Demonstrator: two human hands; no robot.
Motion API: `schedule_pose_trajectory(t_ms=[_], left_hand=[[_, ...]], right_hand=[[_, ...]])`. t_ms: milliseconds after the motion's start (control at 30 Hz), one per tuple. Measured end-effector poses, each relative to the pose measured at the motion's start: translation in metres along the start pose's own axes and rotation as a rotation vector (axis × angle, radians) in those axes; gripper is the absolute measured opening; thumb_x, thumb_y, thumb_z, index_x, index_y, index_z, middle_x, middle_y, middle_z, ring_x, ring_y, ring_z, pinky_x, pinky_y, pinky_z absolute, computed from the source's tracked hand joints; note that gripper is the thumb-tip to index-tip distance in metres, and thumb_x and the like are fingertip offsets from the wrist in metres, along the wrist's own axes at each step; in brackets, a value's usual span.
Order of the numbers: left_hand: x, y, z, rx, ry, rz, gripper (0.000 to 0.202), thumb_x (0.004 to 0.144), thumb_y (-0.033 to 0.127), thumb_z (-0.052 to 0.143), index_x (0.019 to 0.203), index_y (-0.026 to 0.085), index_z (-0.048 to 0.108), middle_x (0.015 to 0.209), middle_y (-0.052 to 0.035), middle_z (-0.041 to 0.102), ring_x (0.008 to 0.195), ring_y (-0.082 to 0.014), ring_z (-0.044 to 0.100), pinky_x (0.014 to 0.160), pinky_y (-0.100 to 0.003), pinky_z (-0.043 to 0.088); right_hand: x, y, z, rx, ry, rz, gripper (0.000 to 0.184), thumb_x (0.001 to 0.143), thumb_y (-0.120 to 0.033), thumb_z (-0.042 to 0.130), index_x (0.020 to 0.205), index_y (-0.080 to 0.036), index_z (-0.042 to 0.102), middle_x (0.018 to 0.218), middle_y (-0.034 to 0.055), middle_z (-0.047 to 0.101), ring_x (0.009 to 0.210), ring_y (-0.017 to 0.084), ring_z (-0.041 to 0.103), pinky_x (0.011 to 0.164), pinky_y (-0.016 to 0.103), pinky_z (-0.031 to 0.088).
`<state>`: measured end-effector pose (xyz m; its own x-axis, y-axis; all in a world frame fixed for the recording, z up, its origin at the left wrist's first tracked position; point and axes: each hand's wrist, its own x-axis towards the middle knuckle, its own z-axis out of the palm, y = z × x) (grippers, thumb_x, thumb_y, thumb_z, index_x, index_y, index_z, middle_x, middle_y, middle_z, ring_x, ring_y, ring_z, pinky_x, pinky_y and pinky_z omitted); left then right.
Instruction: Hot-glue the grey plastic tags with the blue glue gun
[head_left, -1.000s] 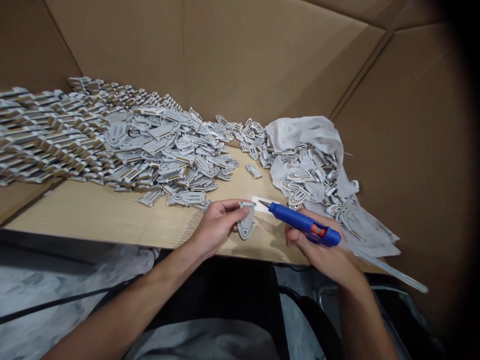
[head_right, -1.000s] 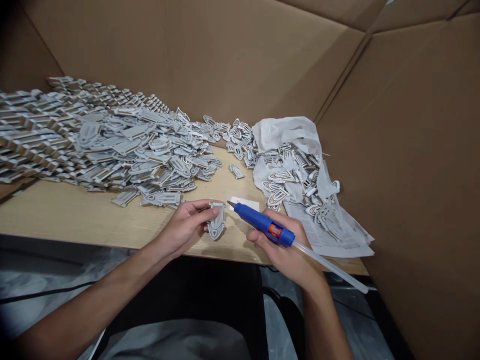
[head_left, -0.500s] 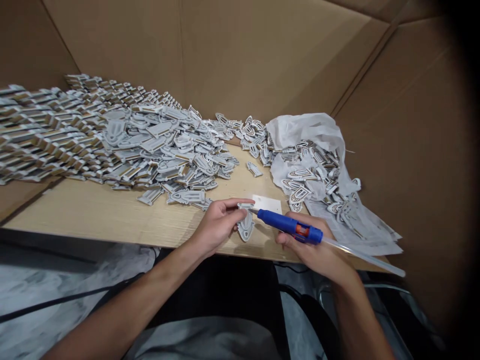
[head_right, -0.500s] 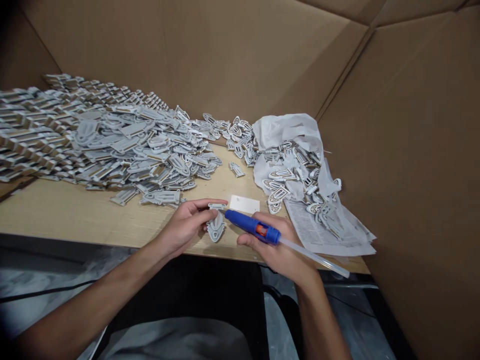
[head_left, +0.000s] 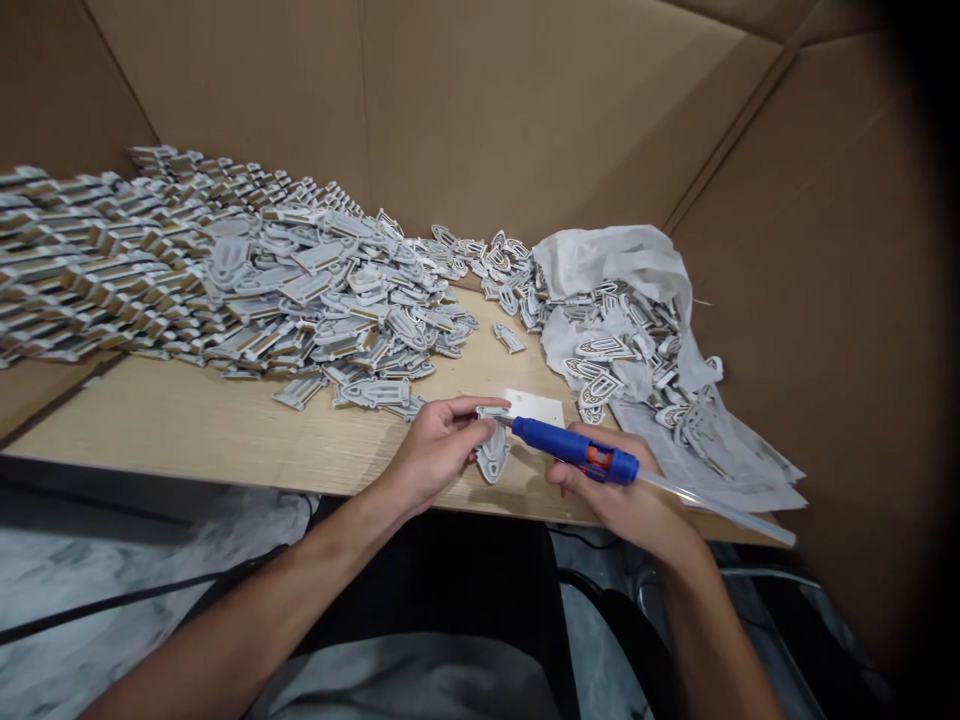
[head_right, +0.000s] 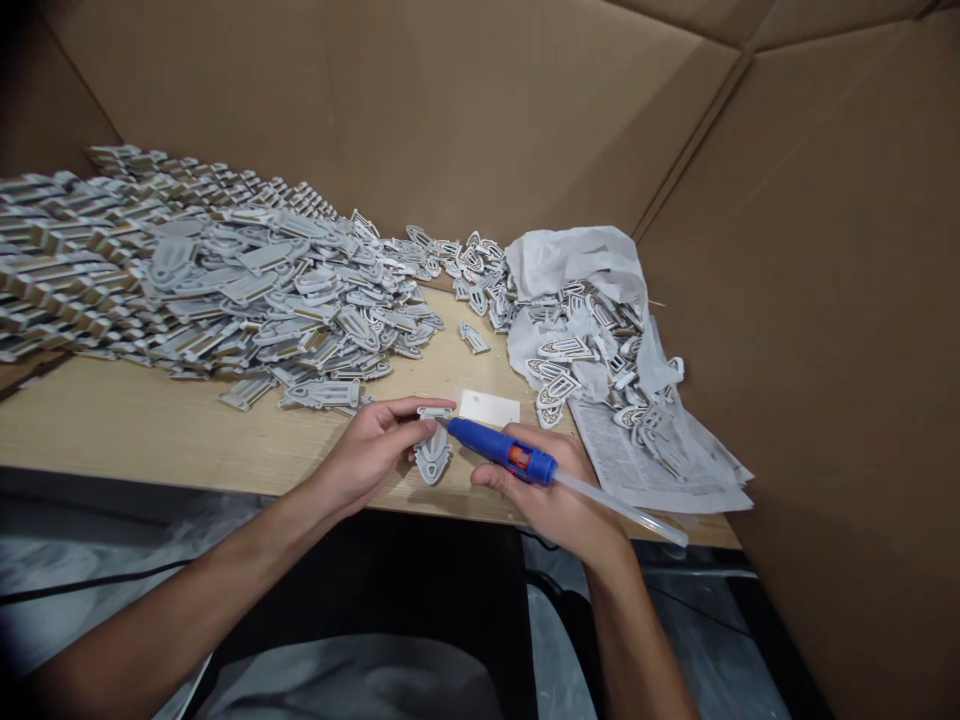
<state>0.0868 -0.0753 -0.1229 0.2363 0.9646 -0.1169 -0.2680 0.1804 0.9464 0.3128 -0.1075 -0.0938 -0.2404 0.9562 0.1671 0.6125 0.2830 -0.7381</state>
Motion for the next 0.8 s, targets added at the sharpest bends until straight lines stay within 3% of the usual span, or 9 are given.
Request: schedule_pose_trajectory(t_ms=[133, 300, 500, 800], left_hand=[[-0.001, 0.002, 0.001, -0.006, 0.009, 0.001, 0.04, 0.076, 0.023, 0.077, 0.115, 0.012, 0.081, 0.066, -0.0018, 0.066, 0.054, -0.0068, 0.046, 0.052, -0.021, 0.033], [-0.003, 0.005, 0.003, 0.017, 0.021, 0.014, 0.037, 0.076, 0.015, 0.075, 0.113, 0.011, 0.08, 0.072, -0.0032, 0.07, 0.057, -0.0079, 0.052, 0.057, -0.021, 0.039], [-0.003, 0.005, 0.003, 0.044, 0.014, 0.044, 0.037, 0.078, 0.014, 0.073, 0.114, 0.011, 0.08, 0.076, -0.0036, 0.072, 0.063, -0.0093, 0.057, 0.062, -0.022, 0.044], [-0.004, 0.002, 0.002, 0.097, 0.029, 0.108, 0.036, 0.077, 0.016, 0.072, 0.111, 0.011, 0.08, 0.089, -0.005, 0.07, 0.067, -0.0089, 0.056, 0.061, -0.022, 0.043]], right_hand=[[-0.002, 0.005, 0.003, -0.01, 0.021, -0.003, 0.046, 0.082, -0.064, 0.078, 0.079, -0.02, 0.067, 0.062, 0.001, 0.062, 0.056, 0.017, 0.055, 0.053, 0.028, 0.042], [-0.002, 0.013, 0.007, -0.073, 0.144, -0.081, 0.045, 0.082, -0.066, 0.078, 0.083, -0.021, 0.07, 0.069, 0.0022, 0.064, 0.061, 0.018, 0.055, 0.057, 0.03, 0.044], [0.0, -0.001, 0.002, -0.113, 0.046, -0.077, 0.045, 0.086, -0.061, 0.076, 0.072, -0.02, 0.063, 0.063, -0.0014, 0.054, 0.059, 0.015, 0.049, 0.056, 0.027, 0.037], [0.0, -0.007, 0.002, -0.108, 0.005, -0.1, 0.04, 0.089, -0.056, 0.075, 0.076, -0.019, 0.066, 0.065, -0.0017, 0.057, 0.059, 0.014, 0.049, 0.057, 0.027, 0.038]])
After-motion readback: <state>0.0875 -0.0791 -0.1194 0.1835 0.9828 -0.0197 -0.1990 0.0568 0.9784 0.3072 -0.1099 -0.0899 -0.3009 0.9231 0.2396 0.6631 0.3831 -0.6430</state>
